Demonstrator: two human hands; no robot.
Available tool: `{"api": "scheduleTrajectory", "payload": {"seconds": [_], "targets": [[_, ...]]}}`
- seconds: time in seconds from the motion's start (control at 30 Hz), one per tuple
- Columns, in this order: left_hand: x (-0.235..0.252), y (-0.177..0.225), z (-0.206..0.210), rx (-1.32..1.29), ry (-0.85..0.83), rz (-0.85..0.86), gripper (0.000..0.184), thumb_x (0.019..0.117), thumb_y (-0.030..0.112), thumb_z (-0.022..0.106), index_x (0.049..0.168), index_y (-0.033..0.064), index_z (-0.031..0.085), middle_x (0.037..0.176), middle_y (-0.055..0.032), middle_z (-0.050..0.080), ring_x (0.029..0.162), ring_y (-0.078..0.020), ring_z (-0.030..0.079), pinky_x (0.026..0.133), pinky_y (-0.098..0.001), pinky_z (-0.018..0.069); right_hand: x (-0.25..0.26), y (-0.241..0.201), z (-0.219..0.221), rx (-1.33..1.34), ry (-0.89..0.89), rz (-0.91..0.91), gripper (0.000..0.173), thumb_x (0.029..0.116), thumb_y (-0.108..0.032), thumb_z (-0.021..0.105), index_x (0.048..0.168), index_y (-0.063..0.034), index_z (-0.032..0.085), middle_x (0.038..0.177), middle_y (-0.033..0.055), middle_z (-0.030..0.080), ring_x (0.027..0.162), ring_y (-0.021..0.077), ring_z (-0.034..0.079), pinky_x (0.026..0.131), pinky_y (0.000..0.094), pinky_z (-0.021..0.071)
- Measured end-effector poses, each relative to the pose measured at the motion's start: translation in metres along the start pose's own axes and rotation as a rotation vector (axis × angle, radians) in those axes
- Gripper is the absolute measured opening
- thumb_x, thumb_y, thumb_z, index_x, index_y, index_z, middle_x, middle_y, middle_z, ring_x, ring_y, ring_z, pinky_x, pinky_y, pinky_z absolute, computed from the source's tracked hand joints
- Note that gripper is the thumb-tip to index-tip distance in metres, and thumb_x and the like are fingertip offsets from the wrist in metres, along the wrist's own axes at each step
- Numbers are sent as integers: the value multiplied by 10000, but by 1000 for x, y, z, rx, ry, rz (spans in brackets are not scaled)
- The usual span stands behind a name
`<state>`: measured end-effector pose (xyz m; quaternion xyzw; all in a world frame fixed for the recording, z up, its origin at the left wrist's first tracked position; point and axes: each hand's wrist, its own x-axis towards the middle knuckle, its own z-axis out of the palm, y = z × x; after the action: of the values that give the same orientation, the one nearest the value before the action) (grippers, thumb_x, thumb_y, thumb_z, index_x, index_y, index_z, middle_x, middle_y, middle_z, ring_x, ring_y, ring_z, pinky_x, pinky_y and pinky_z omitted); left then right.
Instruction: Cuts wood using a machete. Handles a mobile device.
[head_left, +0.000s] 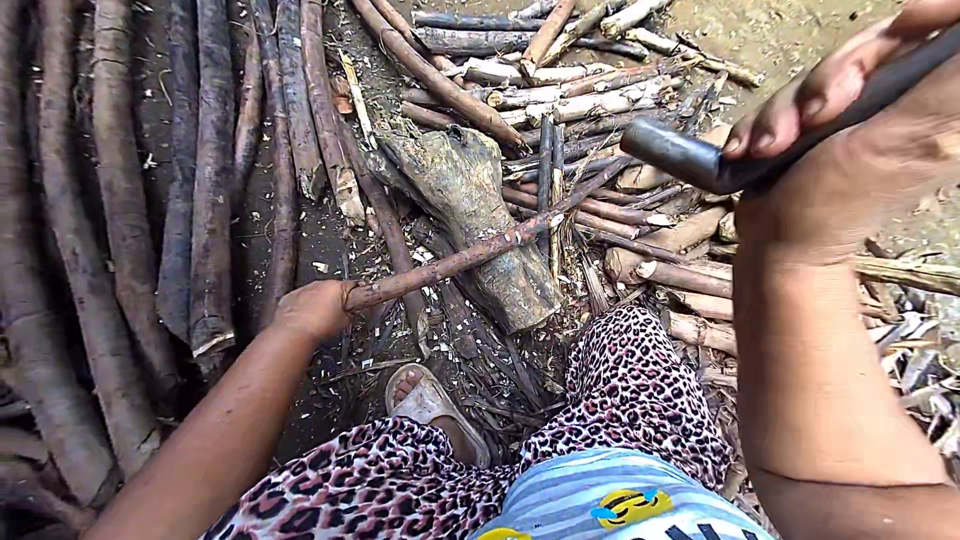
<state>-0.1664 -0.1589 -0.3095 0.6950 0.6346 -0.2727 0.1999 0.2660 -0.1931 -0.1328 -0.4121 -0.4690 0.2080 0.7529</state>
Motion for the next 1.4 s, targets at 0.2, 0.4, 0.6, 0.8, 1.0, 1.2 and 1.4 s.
{"api": "scheduleTrajectory", "payload": {"seconds": [0.2,0.4,0.6,0.8,1.0,1.2,1.4], "targets": [[-4,9,-2,-5,12,-14,86,951,108,726,1010,53,697,1014,-245,712,1006,-480,680,834,-709,509,-220,114,-38,-570,-530,1204,388,1130,-333,381,1079,10,556,666,43,486,481,143,497,503,330,498],[7,-7,-7,-267,-190,81,219,912,158,817,1026,7,707,872,-186,707,813,-328,695,780,-534,572,-190,108,-49,-175,-546,1609,328,1129,-307,405,934,-72,524,564,-31,439,410,90,453,422,253,472],[3,-11,-8,-497,-552,22,63,1007,31,646,1059,1,661,670,-39,595,503,-95,540,502,-219,478,-205,114,-54,-167,-444,1515,116,1090,-124,495,1054,-21,535,626,11,561,469,112,573,491,263,554],[-2,-22,-18,-192,-211,56,139,935,87,760,1038,14,703,901,-198,683,856,-356,652,790,-598,510,-210,108,-44,-271,-493,1495,225,1113,-221,466,947,-73,496,567,-29,414,401,86,424,406,241,445],[1,-19,-20,6,-87,-19,139,949,151,738,1081,105,738,1023,-206,727,1010,-434,684,864,-692,509,-198,76,-53,-373,-543,1413,289,1128,-273,416,974,-56,529,583,-18,443,404,85,432,404,236,440],[-4,-30,-51,34,-82,-13,137,952,195,752,941,59,732,893,-223,708,905,-442,683,789,-708,508,-154,20,-23,-377,-588,849,307,1101,-230,379,1054,-16,594,614,-59,514,466,26,501,475,208,486],[14,-43,-36,26,-155,-12,174,967,192,733,941,20,723,908,-220,709,910,-419,685,820,-675,511,-49,-36,44,-1,-375,-74,255,1115,-256,372,985,-85,510,644,-72,541,500,71,552,449,287,541]]}}
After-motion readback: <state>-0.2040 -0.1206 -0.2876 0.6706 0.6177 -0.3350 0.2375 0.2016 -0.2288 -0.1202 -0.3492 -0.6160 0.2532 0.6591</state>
